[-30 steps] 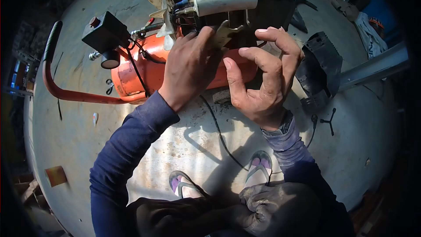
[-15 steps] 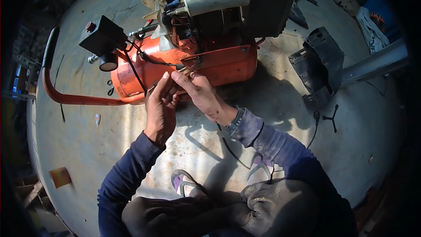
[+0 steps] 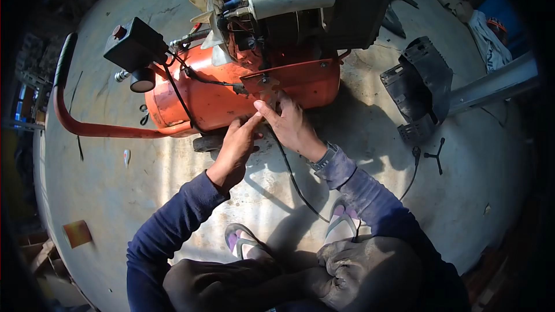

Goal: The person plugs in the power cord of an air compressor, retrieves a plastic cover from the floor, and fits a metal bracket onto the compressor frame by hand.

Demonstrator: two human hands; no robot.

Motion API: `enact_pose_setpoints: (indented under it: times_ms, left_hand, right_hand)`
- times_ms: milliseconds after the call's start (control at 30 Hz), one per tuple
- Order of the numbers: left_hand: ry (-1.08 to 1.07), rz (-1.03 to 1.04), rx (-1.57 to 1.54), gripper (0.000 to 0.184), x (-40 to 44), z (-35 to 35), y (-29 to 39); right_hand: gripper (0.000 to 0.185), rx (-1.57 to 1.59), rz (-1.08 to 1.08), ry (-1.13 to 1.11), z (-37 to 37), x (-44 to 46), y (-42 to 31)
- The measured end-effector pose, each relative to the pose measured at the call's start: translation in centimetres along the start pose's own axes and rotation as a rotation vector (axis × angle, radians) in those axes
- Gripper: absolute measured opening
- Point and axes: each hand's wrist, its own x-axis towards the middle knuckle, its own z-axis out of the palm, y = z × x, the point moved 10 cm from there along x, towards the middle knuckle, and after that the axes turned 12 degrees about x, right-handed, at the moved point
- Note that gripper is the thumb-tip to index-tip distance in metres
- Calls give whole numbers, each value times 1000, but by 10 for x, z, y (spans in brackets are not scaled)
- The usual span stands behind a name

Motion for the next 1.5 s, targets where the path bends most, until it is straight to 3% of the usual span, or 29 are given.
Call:
enact_pose_setpoints:
  times_ms: [33,133,167,200,267,433,533,567,633,700,733,800,967,1067,1100,1167,1200,1300,1367,1433,1500]
  left_hand:
    - [0,1,-1,39,2,-1,-1]
    - [199,503,56,38,-1,-22,42]
    - [201,505,55,38,-5,-22,51]
    - [288,695,242,38,-24,-22,78]
    - [461,1063,628,42,-71,-9,126]
    - [541,1329,946,45,-99,15,162]
    - [413,1369,936,46,-97,27,167]
    - [410,1370,936,46,-98,28,170]
    - [309,1320,801,44,-95,23,178]
    - [256,1295,737,43,-91,16,178]
    - [265,1257,596,40,-87,1,176]
    - [282,1172,318,36,-76,-30,167]
    - [224,1009,62,29,-49,-55,141]
    - [240,784,36,24,-24,-67,117]
    - [237,784,36,24,-23,-66,115]
    - [206,563,-246,21,-9,-70,89]
    - [189,448,-383,19,-2,-69,74]
    - [209,389,-438,18,3,-67,53]
    - [220,359,-458,19,10,-69,34]
    - [-149,191,-503,32,21,-33,16]
    - [-211,88,-450,44,15,2,6]
  right_hand:
    - [31,90,71,-37,-1,1,5]
    - [30,157,218,-81,-20,0,17]
    - [29,134,293,-88,-31,-1,24]
    - [29,111,371,-94,-41,-3,30]
    - [28,218,324,-73,-64,-1,15]
    - [26,432,257,35,-104,10,-55]
    - [26,-113,-5,154,-103,13,-114]
    - [26,-113,-3,156,-93,13,-117]
    - [32,-104,-427,169,-65,5,-163]
    - [43,-228,-617,18,-26,-1,-192]
    - [43,-229,-617,22,-16,3,-190]
    - [55,-296,-884,-107,18,-7,-198]
    - [56,-411,-943,-171,39,-17,-185]
    - [53,-372,-988,-196,38,-27,-183]
    - [53,-374,-987,-194,37,-33,-175]
    - [45,-283,-679,-170,28,-23,-145]
    - [45,-287,-679,-168,27,-25,-145]
    - [38,-461,110,-368,32,-18,-67]
    - [38,-386,41,-262,31,-20,-55]
    - [40,-243,-110,-58,22,-21,-50]
    - [43,-142,-62,-43,23,-17,-36]
